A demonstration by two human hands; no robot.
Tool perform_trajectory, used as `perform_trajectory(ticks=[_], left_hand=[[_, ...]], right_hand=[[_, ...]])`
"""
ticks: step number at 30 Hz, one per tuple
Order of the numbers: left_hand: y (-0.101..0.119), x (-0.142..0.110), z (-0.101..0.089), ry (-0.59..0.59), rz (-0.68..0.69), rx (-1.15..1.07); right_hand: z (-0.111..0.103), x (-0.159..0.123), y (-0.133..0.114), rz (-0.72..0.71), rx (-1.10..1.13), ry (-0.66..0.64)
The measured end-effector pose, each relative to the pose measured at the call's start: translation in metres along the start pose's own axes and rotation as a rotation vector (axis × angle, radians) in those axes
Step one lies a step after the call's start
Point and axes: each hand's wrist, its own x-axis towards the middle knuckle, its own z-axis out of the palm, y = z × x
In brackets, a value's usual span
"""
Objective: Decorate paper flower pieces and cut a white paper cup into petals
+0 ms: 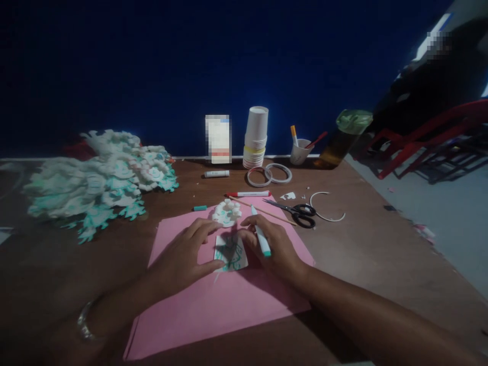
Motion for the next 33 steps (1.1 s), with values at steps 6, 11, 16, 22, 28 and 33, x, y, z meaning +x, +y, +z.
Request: perform_trajectory(ticks=[6,11,16,22,28,33], left_hand=[[0.0,-0.001,-0.002,0.011,-0.03,-0.038],[0.003,-0.001,-0.01,0.074,-0.101,-0.216],[0.005,0.0,-0.012,0.169,-0.183,-0.514],[0.003,0.004,-0.008,-0.029,-0.247,-0.763],[-0.006,0.006,-0.009,0.083,-0.285,-0.928],[-0.006,0.002,-0.014,0.043,-0.305,-0.986]], right_hand=[[0.005,-0.001,0.005,-0.052,-0.102,-0.16],[0.007,0.0,0.003,-0.109,0.085,-0.034],[0.01,0.004,0.006,-0.157,0.095,0.093],[0.016,0.007,0.003,-0.23,-0.055,0.051],[-0.015,0.016,0.008,-0.22,-0.405,-0.099],[-0.037,0.02,0.017,-0.191,-0.697,-0.194]])
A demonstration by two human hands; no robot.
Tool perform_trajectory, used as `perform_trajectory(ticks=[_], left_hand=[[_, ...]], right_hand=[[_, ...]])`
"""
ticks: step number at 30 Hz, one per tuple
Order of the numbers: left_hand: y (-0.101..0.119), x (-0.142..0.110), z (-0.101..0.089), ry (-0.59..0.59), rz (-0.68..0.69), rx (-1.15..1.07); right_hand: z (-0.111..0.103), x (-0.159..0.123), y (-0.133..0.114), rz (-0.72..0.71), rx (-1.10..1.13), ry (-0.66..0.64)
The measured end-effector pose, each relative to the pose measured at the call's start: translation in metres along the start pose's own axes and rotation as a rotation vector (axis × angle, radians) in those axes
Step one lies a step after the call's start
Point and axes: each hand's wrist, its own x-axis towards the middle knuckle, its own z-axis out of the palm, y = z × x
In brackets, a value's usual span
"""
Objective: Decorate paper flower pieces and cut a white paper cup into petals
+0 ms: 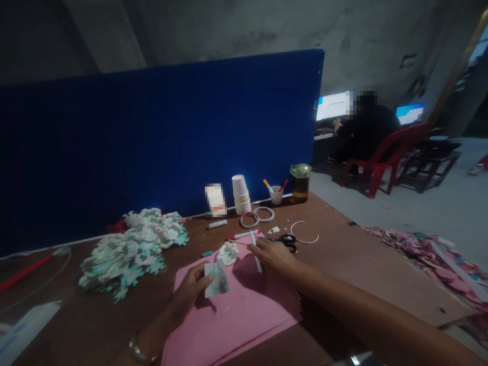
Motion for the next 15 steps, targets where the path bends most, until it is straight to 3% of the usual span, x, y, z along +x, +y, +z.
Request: perform_trajectory(ticks=[5,15], left_hand=[[0.008,-0.004,0.003,0.055,0.077,-0.089],[0.002,0.001,0.0,0.011,0.036,-0.092]], right_hand=[[-0.003,-0.001,0.004,0.032,-0.172,-0.032],[0.003,0.031,-0.003,-0.075,-0.35,-0.108]])
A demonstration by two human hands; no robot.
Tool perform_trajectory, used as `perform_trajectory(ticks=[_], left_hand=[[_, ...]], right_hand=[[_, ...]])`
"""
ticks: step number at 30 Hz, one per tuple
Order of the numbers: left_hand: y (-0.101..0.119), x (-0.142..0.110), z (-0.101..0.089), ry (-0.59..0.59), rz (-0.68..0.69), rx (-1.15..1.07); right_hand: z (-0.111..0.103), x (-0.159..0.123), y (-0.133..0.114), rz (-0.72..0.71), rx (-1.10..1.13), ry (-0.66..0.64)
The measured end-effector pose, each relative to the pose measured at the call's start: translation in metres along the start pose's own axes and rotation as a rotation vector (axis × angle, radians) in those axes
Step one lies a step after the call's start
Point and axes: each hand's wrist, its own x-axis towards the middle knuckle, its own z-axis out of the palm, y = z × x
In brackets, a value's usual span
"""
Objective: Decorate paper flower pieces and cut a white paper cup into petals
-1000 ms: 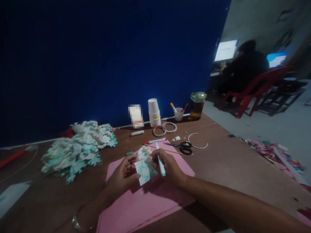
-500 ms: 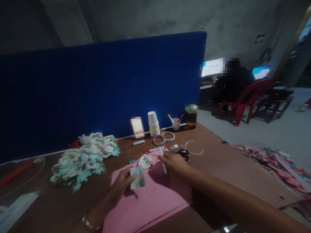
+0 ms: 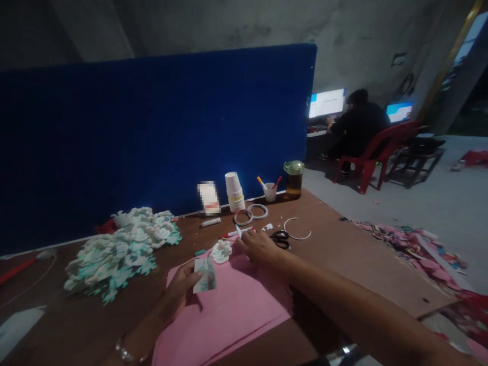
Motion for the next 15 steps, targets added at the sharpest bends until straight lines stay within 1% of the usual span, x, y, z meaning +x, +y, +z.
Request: perform_trajectory(ticks=[5,8,11,13,15], left_hand=[[-0.004,0.001,-0.003,0.008,-0.053,0.059],[-0.005,0.002,-0.004,0.007,-0.047,0.084],[-0.005,0.002,-0.006,-0.008,-0.066,0.082],[-0.005,0.002,-0.006,-0.008,-0.099,0.069],[-0.004,0.002,-0.004,0.017,-0.105,0.042]], right_hand=[[0.007,0.022,0.001,-0.015,-0.014,-0.001],[0.005,0.028,0.0,-0.029,-0.003,-0.006],[-0.005,0.02,0.003,0.011,0.006,-0.002],[-0.013,0.006,0.009,0.074,0.004,0.001],[-0.019,-0.011,0.02,0.152,-0.004,-0.019]])
